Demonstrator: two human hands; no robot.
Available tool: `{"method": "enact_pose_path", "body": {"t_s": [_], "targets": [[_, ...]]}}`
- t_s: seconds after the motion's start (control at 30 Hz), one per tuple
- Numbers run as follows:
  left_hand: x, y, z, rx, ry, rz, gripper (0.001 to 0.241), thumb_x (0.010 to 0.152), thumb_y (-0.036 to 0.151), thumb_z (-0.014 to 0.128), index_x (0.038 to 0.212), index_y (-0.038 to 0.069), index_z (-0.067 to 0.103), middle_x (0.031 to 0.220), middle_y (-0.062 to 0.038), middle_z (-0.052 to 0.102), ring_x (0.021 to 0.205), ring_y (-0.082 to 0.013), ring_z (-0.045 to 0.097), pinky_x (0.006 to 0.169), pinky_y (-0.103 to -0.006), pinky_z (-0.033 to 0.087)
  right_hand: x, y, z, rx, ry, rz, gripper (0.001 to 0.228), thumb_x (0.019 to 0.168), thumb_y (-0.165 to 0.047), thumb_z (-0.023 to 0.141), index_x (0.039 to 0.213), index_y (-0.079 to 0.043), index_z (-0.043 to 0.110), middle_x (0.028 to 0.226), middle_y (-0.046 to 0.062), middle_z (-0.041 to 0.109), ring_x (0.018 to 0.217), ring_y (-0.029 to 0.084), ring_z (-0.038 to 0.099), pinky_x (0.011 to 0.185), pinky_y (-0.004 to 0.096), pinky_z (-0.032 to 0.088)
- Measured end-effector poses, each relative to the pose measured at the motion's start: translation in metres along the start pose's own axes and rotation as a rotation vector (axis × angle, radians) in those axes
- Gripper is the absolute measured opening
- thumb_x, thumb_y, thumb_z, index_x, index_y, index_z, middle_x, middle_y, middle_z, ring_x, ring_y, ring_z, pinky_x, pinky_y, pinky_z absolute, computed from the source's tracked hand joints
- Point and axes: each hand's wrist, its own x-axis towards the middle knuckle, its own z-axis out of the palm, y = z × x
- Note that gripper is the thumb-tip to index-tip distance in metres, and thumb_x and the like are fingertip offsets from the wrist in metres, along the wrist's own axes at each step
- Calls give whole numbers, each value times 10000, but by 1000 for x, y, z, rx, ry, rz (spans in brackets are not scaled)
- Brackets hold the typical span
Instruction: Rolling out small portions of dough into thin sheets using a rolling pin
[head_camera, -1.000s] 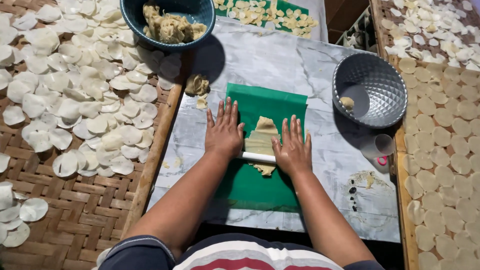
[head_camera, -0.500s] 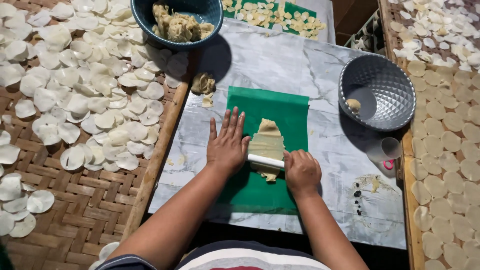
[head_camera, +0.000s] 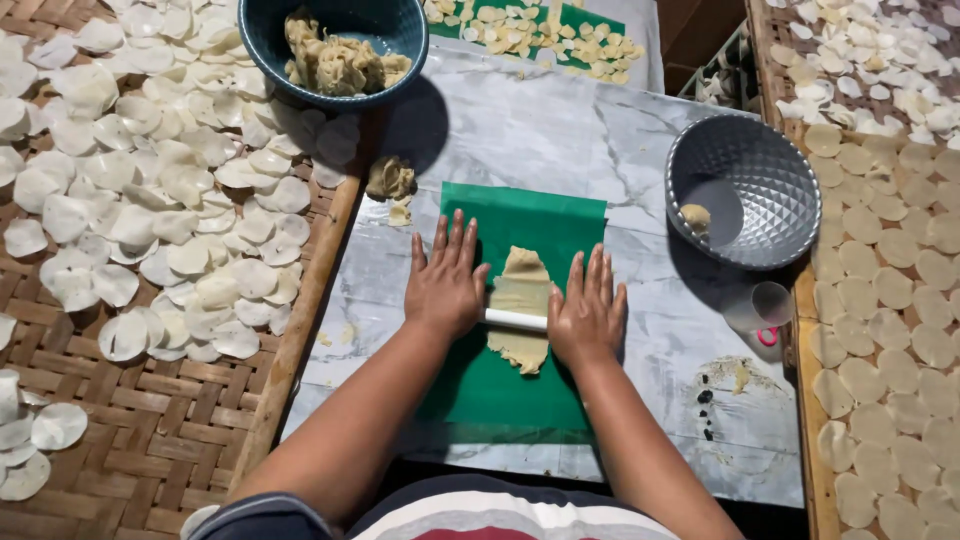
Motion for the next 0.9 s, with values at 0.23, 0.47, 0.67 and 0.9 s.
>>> {"method": "enact_pose_path", "body": {"t_s": [0.23,0.47,0.67,0.9], "targets": [[-28,-3,24,25,19,41,646,1084,463,231,1644,143,188,1722,-101,134,1581,-311,87,1253,-560,-3,-36,3,21,-115,31,-36,600,1056,-387,296,1596,-128,335,1711,164,216,1584,286,181,1212,611,125],[20,-3,12,2,-30,-32,683,1077,475,210,1659,142,80,1734,-115,34,1597,-300,13,1261,-597,-34,21,9,21,-22,-2,-13,687,1043,-547,338,1620,-177,302,1718,182,160,1593,313,144,1191,653,189],[-47,6,16,27,-28,-4,664,1076,465,184,1655,156,88,1733,-93,35,1588,-296,-1,1254,-553,-50,-53,4,23,-81,145,-91,623,1056,-421,353,1575,-76,373,1695,212,239,1573,326,217,1209,624,169],[0,-3,24,25,-56,-51,676,1059,459,195,1657,162,93,1734,-94,48,1594,-292,10,1263,-570,-51,-1,5,24,-39,-36,9,651,1053,-441,254,1625,-130,265,1729,135,146,1605,256,94,1238,631,41]]}}
